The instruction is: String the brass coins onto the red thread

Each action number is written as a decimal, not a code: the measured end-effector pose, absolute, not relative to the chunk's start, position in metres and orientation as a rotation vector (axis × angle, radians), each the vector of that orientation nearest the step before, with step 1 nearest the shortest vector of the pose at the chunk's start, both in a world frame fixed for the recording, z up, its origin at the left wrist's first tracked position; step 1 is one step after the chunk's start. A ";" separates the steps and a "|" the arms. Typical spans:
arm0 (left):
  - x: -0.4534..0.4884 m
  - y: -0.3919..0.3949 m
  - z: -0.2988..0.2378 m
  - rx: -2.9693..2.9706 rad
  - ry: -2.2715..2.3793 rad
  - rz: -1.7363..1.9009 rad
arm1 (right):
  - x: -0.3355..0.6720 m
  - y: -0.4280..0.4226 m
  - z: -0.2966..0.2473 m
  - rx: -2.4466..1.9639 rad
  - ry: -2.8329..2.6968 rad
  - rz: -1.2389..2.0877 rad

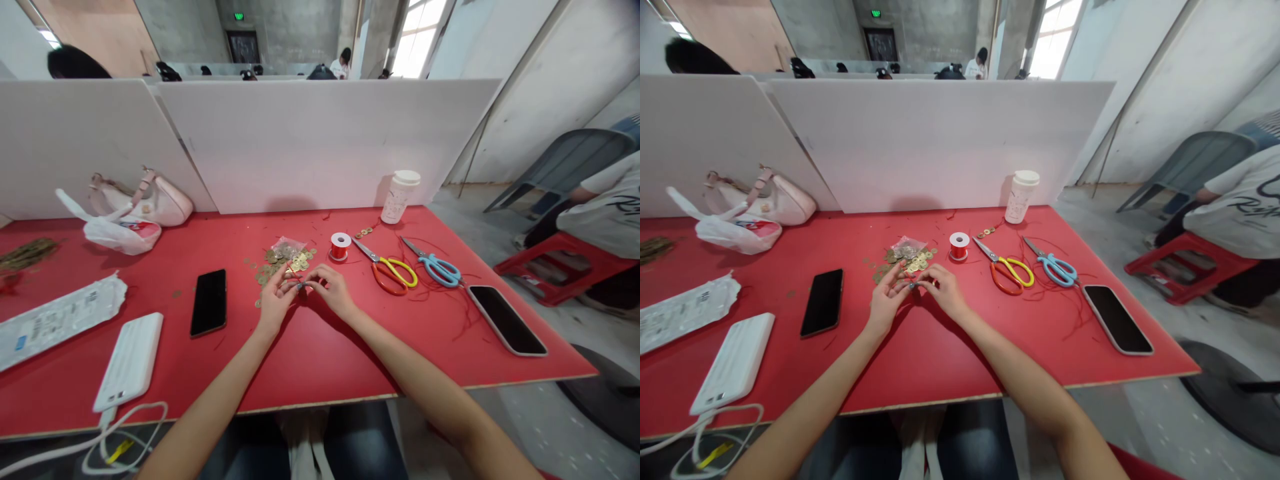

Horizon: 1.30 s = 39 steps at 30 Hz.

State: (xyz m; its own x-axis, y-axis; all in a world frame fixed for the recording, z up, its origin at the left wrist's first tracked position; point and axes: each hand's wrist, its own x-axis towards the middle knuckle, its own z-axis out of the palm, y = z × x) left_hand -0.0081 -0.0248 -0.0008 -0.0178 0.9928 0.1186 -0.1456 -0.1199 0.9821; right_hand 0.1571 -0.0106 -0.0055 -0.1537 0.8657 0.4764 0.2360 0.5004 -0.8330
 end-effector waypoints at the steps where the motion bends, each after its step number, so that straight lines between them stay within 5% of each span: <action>1: -0.008 -0.025 -0.001 1.176 1.043 1.373 | 0.157 -0.011 -0.005 -0.949 -1.677 0.731; 39: -0.008 -0.025 0.004 1.101 1.021 1.390 | 0.159 -0.014 0.000 -0.941 -1.712 0.691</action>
